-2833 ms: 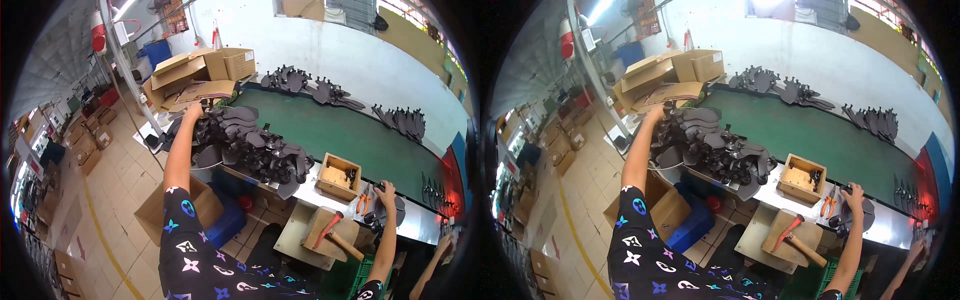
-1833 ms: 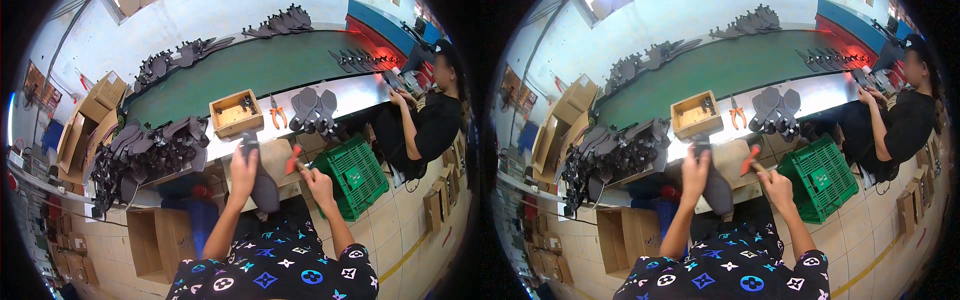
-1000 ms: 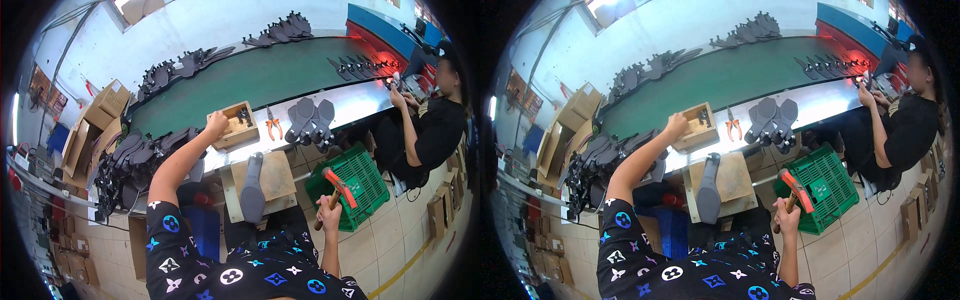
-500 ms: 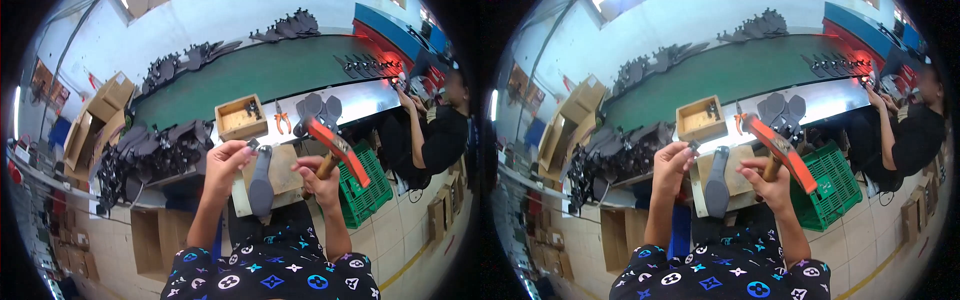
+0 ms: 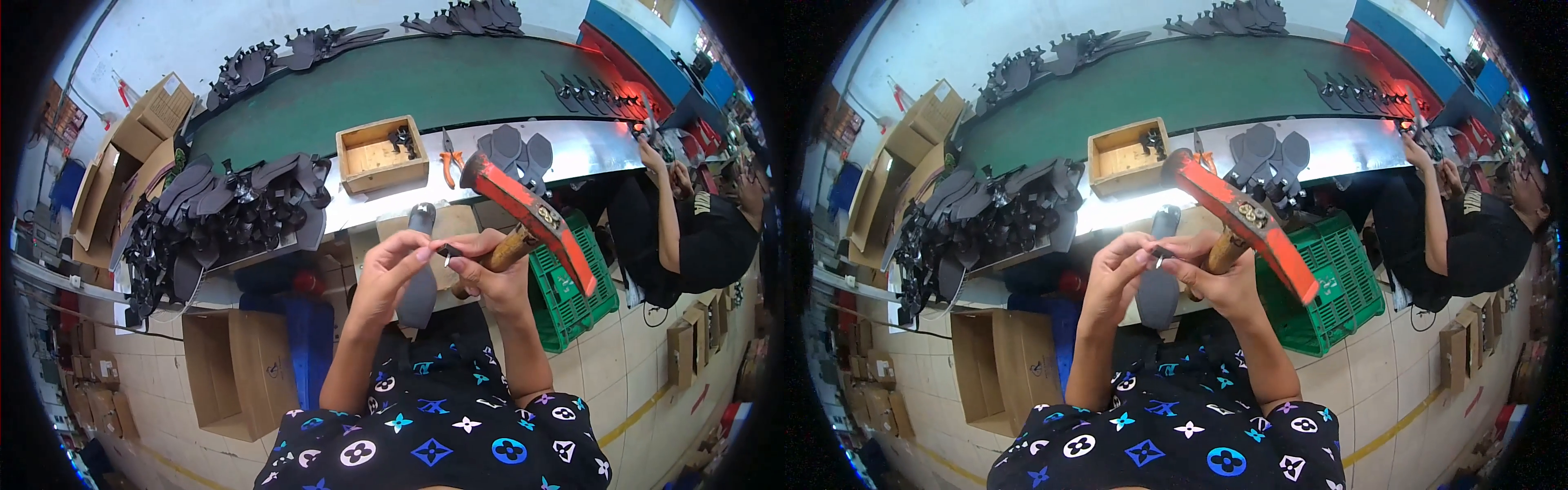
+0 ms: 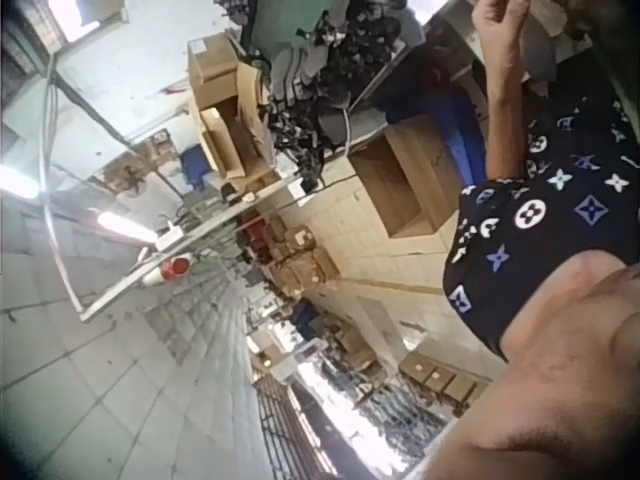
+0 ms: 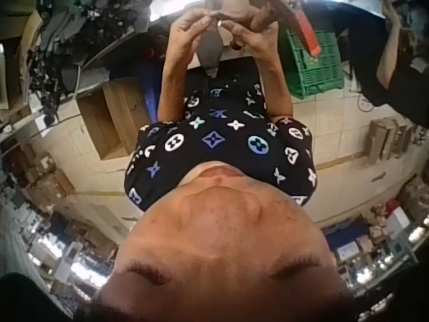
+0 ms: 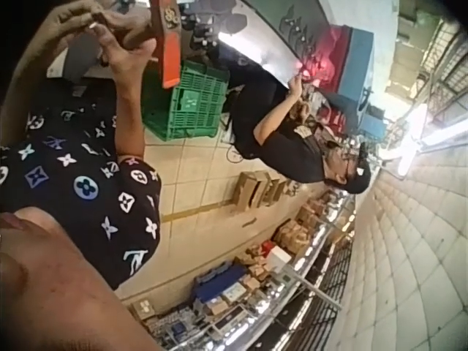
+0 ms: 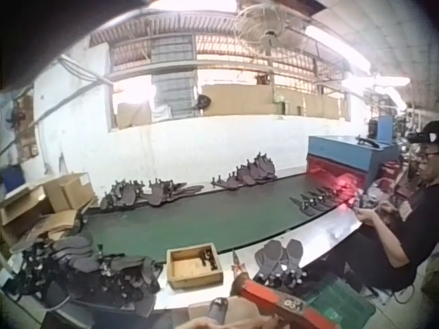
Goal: Assembling and hammering components of a shoe sole at a manufacturing station.
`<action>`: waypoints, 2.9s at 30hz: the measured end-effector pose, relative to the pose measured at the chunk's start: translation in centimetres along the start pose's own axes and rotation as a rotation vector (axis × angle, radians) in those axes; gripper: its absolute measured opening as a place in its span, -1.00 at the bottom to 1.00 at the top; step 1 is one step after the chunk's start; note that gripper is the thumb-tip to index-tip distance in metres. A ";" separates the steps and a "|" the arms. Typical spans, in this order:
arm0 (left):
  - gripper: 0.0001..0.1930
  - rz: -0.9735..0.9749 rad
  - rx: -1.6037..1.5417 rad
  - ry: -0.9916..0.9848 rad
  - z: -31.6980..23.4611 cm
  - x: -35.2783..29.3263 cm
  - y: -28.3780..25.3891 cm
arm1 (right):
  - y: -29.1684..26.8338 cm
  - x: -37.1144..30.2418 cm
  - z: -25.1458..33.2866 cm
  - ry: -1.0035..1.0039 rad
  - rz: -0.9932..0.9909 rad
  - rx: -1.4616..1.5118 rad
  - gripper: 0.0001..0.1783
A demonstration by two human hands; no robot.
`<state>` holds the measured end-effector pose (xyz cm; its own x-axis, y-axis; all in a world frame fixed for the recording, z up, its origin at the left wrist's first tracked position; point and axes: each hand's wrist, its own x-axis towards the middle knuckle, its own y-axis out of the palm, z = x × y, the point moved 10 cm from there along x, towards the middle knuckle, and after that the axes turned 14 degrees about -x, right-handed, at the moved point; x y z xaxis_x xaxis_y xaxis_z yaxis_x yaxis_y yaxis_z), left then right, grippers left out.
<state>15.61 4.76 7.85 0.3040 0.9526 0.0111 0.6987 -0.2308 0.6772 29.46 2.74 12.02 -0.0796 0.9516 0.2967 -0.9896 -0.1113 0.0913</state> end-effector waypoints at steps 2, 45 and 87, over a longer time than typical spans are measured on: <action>-0.76 -0.009 0.139 0.081 -0.1 1.0 -2.8 | 0.0 0.4 -1.0 0.056 0.026 0.027 -0.86; -0.36 0.069 0.758 0.330 -4.8 -0.6 3.5 | -0.6 0.7 -4.9 0.232 0.011 0.153 -0.71; -0.75 0.064 0.772 0.326 1.1 6.8 -7.6 | -1.4 3.1 -3.9 0.034 -0.038 -0.641 -0.70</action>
<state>13.10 12.73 1.98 0.2384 0.9152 0.3250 0.9695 -0.2439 -0.0245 30.12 6.93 9.09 -0.0359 0.9613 0.2732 -0.8661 0.1065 -0.4885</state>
